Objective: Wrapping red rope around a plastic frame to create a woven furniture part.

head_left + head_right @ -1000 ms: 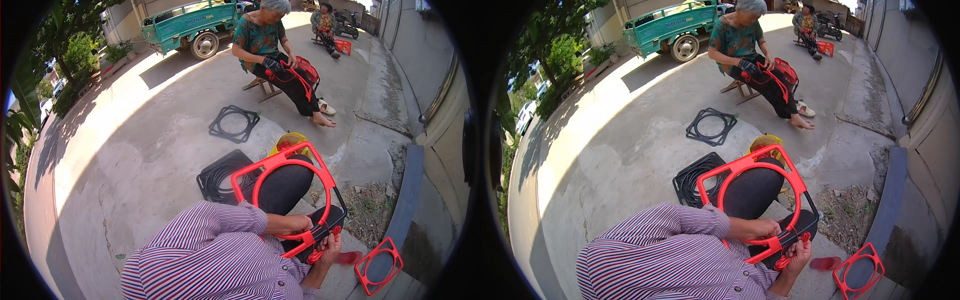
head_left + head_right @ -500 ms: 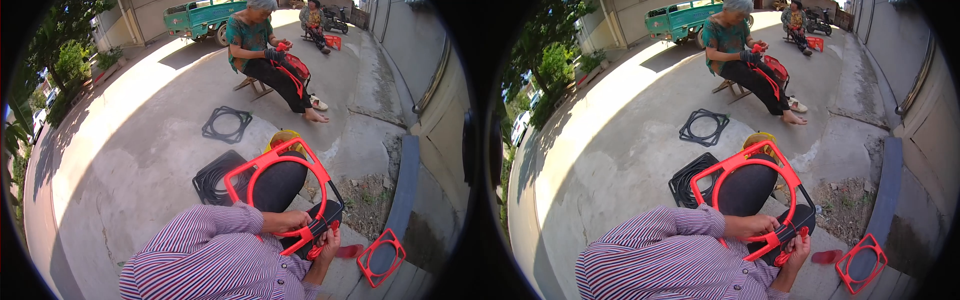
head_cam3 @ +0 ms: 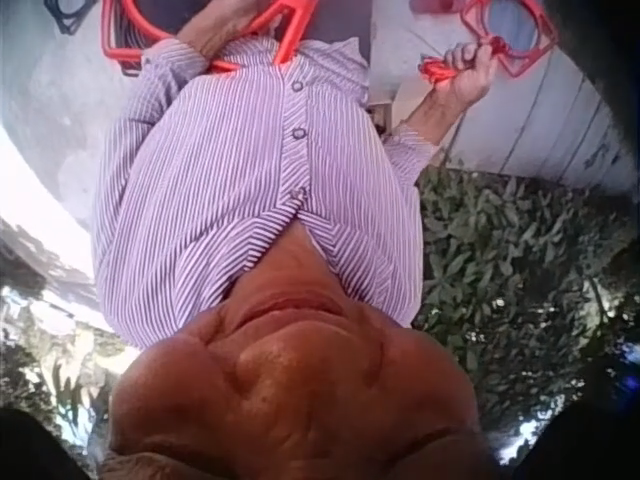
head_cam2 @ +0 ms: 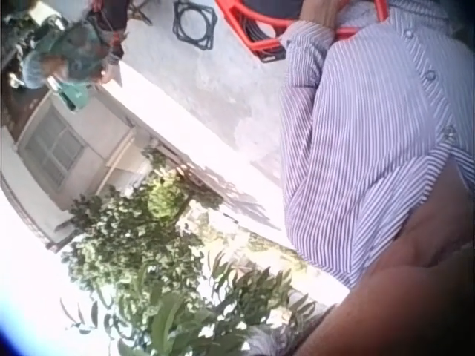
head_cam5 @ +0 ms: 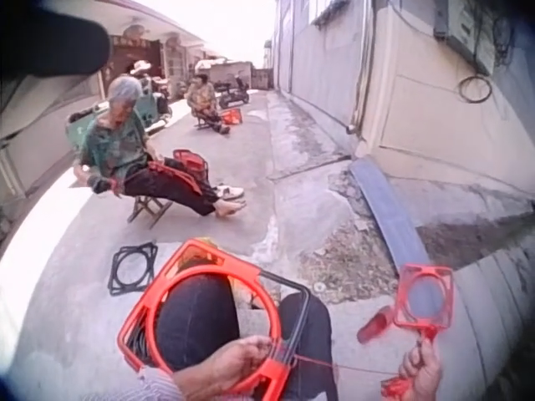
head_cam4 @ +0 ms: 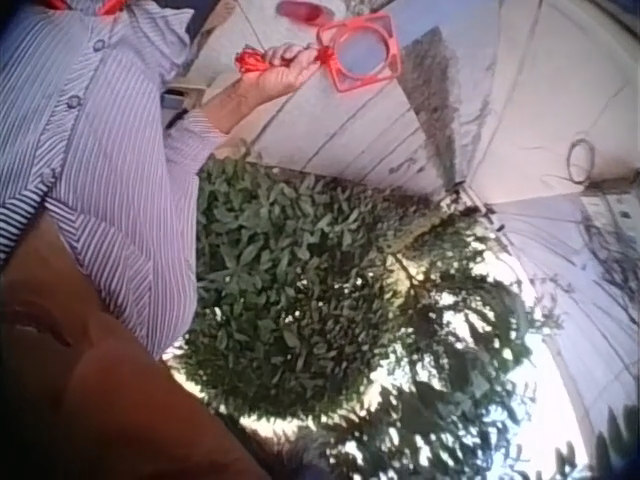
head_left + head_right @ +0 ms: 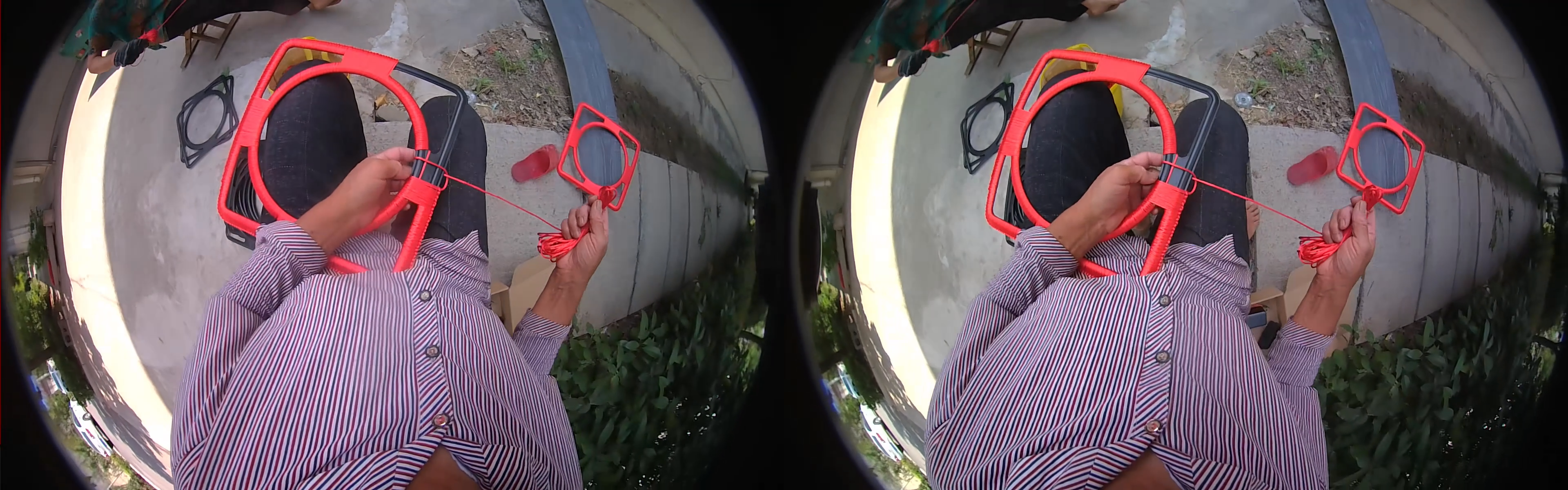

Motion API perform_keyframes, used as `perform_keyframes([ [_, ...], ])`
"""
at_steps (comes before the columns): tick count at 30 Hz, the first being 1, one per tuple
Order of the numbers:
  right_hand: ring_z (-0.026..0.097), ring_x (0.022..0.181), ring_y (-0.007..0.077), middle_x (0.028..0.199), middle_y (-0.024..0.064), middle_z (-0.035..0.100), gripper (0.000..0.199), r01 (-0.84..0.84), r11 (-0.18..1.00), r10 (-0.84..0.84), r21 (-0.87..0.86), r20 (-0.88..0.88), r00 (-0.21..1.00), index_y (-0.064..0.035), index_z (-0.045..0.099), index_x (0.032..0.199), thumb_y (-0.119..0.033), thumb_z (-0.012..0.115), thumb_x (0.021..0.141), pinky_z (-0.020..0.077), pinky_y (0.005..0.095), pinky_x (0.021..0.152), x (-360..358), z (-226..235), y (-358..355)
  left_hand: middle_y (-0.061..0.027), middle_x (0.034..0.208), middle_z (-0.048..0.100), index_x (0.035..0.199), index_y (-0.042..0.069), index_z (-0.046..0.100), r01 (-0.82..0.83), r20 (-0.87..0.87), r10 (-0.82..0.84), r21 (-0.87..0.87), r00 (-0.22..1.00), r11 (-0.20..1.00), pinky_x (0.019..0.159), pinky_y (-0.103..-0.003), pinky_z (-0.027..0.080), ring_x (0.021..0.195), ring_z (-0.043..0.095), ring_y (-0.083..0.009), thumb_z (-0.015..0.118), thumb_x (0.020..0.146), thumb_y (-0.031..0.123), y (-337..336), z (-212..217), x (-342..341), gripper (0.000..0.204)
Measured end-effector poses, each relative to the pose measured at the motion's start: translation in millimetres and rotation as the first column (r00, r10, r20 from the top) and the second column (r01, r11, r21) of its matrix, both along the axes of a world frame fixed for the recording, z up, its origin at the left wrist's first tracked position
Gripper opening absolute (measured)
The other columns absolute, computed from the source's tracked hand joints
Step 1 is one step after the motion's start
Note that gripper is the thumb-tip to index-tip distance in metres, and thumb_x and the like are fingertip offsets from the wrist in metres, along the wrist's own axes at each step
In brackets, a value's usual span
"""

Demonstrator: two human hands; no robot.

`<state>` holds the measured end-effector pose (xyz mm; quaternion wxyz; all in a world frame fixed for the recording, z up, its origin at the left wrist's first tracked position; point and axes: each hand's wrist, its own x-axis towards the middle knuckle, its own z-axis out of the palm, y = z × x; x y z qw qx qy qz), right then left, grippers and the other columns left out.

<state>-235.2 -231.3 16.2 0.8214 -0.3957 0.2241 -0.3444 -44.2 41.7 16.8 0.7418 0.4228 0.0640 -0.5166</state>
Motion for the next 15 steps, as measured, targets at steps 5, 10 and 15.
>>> perform_keyframes([
  [5,0.045,0.053,0.0048,0.088,0.0045,0.062,0.016,-0.442,0.887,0.374,-0.135,-0.352,0.858,-0.0033,0.053,0.108,-0.014,0.052,0.097,0.04,0.0206,0.049,52.1,-6.0,88.2,-0.013,0.101,0.064,0.114,-0.003,0.053,0.077,0.109,-0.081,0.035,0.991,0.996,0.077,-0.031,0.057,0.084,0.067,-0.0181,0.053,0.086,-0.005,4.6,-0.1,-9.2,0.027],
  [10,0.044,0.051,0.0039,0.075,-0.0022,0.057,0.019,-0.617,0.741,0.412,-0.266,-0.546,0.73,-0.0033,0.054,0.105,-0.013,0.06,0.09,0.0361,0.0203,0.046,65.4,-14.4,98.7,-0.0096,0.086,0.066,0.101,-0.001,0.056,0.081,0.172,-0.099,0.104,0.98,0.991,0.059,-0.027,0.058,0.067,0.066,-0.0155,0.062,0.085,-0.002,6.8,-9.1,-7.0,0.017],
  [15,0.038,0.047,0.0026,0.066,-0.0036,0.046,0.017,-0.546,0.837,0.543,0.045,-0.193,0.817,-0.0037,0.052,0.1,-0.003,0.06,0.085,0.0282,0.018,0.041,60.3,6.2,92.2,-0.0099,0.081,0.065,0.092,0.001,0.057,0.071,0.079,-0.089,0.209,0.993,0.975,0.056,-0.03,0.056,0.065,0.065,-0.017,0.063,0.086,-0.001,4.3,-13.6,6.5,0.009],
])
